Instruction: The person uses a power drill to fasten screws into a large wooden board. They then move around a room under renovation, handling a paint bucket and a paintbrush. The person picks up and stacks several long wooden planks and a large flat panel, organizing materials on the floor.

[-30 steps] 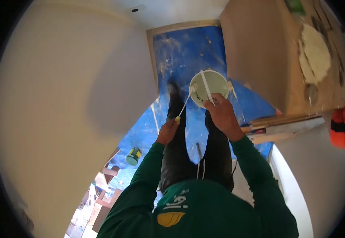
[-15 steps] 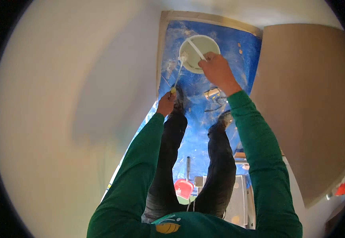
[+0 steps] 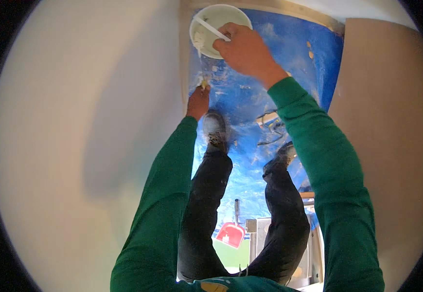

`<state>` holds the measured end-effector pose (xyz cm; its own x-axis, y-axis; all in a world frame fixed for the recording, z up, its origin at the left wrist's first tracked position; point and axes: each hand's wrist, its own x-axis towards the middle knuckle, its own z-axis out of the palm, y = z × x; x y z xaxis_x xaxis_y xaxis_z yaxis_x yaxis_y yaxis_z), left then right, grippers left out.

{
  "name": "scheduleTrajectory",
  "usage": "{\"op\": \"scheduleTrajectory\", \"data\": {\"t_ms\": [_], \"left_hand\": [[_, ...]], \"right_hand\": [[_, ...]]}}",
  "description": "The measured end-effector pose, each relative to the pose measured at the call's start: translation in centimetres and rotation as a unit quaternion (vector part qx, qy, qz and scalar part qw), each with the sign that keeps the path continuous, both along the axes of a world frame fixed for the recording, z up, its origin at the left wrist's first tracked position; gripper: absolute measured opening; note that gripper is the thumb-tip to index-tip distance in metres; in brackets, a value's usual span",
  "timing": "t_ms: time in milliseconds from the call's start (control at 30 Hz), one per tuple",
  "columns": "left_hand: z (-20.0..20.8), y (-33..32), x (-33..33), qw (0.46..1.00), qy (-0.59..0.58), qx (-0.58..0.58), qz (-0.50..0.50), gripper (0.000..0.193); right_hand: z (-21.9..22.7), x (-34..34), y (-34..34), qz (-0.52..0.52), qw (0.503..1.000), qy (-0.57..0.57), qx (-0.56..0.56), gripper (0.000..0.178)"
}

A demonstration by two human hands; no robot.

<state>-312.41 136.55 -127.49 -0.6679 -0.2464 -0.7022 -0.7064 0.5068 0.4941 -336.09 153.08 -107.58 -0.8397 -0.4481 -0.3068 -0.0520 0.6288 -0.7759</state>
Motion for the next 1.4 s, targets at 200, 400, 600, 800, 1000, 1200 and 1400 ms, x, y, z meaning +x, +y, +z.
{"op": "scheduleTrajectory", "data": {"t_ms": [200, 400, 600, 800, 1000, 1200, 1400], "left_hand": [[2.5, 1.3, -3.4, 0.997, -0.048, 0.062, -0.014, 0.048], [-5.1, -6.9, 5.7, 0.948, 0.071, -0.275, -0.146, 0.039], [8.9, 0.1, 11.0, 0.874, 0.049, -0.137, -0.464, 0.036], [28.5, 10.1, 15.3, 0.89, -0.037, 0.039, -0.452, 0.034], [42.3, 15.9, 15.7, 0.895, -0.141, 0.123, -0.405, 0.053], [51.3, 13.2, 13.2, 0.767, -0.06, 0.133, -0.625, 0.058], [57.8, 8.8, 7.3, 0.642, -0.038, 0.036, -0.765, 0.059]], "right_hand": [[3.3, 9.6, 8.6, -0.133, 0.991, -0.003, -0.014, 0.048], [12.9, 26.7, 21.1, -0.161, 0.941, -0.296, 0.013, 0.042], [22.3, 38.8, 29.2, -0.038, 0.951, -0.198, 0.236, 0.047], [26.9, 47.2, 28.9, -0.122, 0.919, -0.24, 0.289, 0.049], [33.3, 51.7, 26.2, -0.12, 0.92, -0.239, 0.285, 0.055], [38.6, 58.4, 22.6, -0.285, 0.89, -0.283, 0.215, 0.052], [44.2, 59.5, 23.3, -0.464, 0.822, -0.291, 0.158, 0.05]]}}
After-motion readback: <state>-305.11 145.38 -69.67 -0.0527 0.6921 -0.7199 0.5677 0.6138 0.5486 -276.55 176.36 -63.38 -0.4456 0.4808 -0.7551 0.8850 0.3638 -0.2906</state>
